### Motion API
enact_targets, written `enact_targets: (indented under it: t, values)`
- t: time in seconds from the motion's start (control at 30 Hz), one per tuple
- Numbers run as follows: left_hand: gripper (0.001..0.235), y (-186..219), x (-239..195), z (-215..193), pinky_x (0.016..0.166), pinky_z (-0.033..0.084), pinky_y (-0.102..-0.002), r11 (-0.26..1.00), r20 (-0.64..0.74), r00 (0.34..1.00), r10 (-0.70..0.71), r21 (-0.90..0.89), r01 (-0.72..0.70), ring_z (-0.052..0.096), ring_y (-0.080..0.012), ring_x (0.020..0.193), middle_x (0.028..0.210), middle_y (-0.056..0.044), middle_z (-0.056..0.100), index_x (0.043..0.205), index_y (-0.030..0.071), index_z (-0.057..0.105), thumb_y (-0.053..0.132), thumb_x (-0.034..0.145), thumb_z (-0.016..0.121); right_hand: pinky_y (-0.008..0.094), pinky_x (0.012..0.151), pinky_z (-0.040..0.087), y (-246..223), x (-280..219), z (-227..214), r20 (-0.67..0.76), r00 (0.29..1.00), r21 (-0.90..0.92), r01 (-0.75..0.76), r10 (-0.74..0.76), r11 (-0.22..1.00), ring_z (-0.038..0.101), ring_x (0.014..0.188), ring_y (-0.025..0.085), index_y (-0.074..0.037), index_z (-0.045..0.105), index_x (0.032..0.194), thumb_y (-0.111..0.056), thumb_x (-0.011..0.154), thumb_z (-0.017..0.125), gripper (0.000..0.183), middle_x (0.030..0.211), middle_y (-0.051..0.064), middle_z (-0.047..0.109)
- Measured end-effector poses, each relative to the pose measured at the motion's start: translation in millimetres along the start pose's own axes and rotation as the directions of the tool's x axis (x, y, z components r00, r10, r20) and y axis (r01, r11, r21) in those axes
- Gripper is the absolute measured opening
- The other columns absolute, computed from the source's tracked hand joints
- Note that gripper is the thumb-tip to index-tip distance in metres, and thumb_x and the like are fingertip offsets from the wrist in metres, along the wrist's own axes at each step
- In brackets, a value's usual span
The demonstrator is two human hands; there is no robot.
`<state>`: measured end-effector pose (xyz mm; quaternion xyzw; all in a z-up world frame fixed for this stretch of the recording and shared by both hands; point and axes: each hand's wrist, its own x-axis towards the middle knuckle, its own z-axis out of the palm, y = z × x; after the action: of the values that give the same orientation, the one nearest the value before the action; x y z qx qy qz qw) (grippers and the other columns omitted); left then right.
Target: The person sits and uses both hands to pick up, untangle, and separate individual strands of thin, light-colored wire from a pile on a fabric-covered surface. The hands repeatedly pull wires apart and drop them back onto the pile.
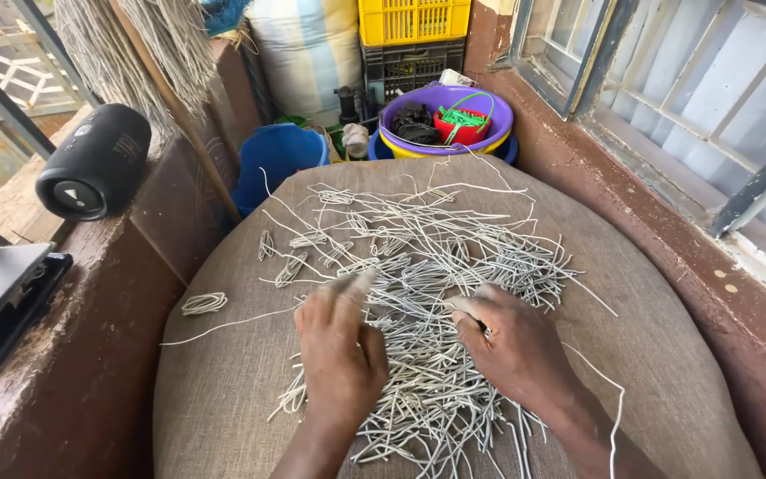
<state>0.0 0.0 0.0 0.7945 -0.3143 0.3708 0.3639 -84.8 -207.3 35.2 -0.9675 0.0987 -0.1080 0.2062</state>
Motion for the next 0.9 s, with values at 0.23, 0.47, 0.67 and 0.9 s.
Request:
enact_targets:
  t: [0.23,0.47,0.67,0.9]
  values:
    - [0.032,29,-3,1,0.107,0.047,-0.061,0.987,0.282,0.947,0.155,0.001,-0.162,0.064,-0.0231,0.067,0.070,-0.003,0.065,0.127,0.007,0.070,0.015,0.106,0.047,0.041,0.059,0.051,-5,-5,17,-0.083,0.943,-0.079,0.316,-0.323,0.945,0.059,0.070,0.019,-0.011,0.072,0.122,-0.025,0.102,0.061,0.027,0.084,0.001,0.063]
    - [0.023,18,-7,14,0.078,0.056,-0.045,0.994,0.243,0.970,-0.030,-0.098,0.055,0.068,-0.0174,0.061,0.070,-0.001,0.071,0.109,0.011,0.074,0.021,0.111,0.054,0.044,0.087,0.053,-7,-12,-14,-0.314,0.912,-0.160,0.222,-0.263,0.962,0.071,0.099,0.021,-0.026,0.078,0.124,-0.043,0.096,0.070,0.034,0.112,-0.004,0.077]
    - [0.022,29,-3,1,0.077,0.049,-0.042,0.908,0.244,0.966,-0.083,-0.381,0.174,0.052,-0.0160,0.058,0.066,0.002,0.055,0.093,0.017,0.059,0.022,0.113,0.052,0.045,0.080,0.055,-3,-16,-18,-0.299,0.933,-0.224,0.137,-0.201,0.965,0.073,0.092,0.023,-0.033,0.081,0.115,-0.055,0.098,0.059,0.036,0.105,-0.011,0.080]
    - [0.025,43,-1,-7,0.082,0.042,-0.040,0.863,0.162,0.972,-0.172,-0.452,0.228,0.054,-0.0157,0.064,0.070,0.006,0.052,0.089,0.019,0.060,0.026,0.113,0.053,0.045,0.079,0.053,-14,-27,-29,-0.270,0.961,-0.269,-0.131,0.055,0.954,0.068,0.077,0.029,-0.034,0.078,0.087,-0.074,0.092,0.055,0.046,0.078,-0.004,0.078]
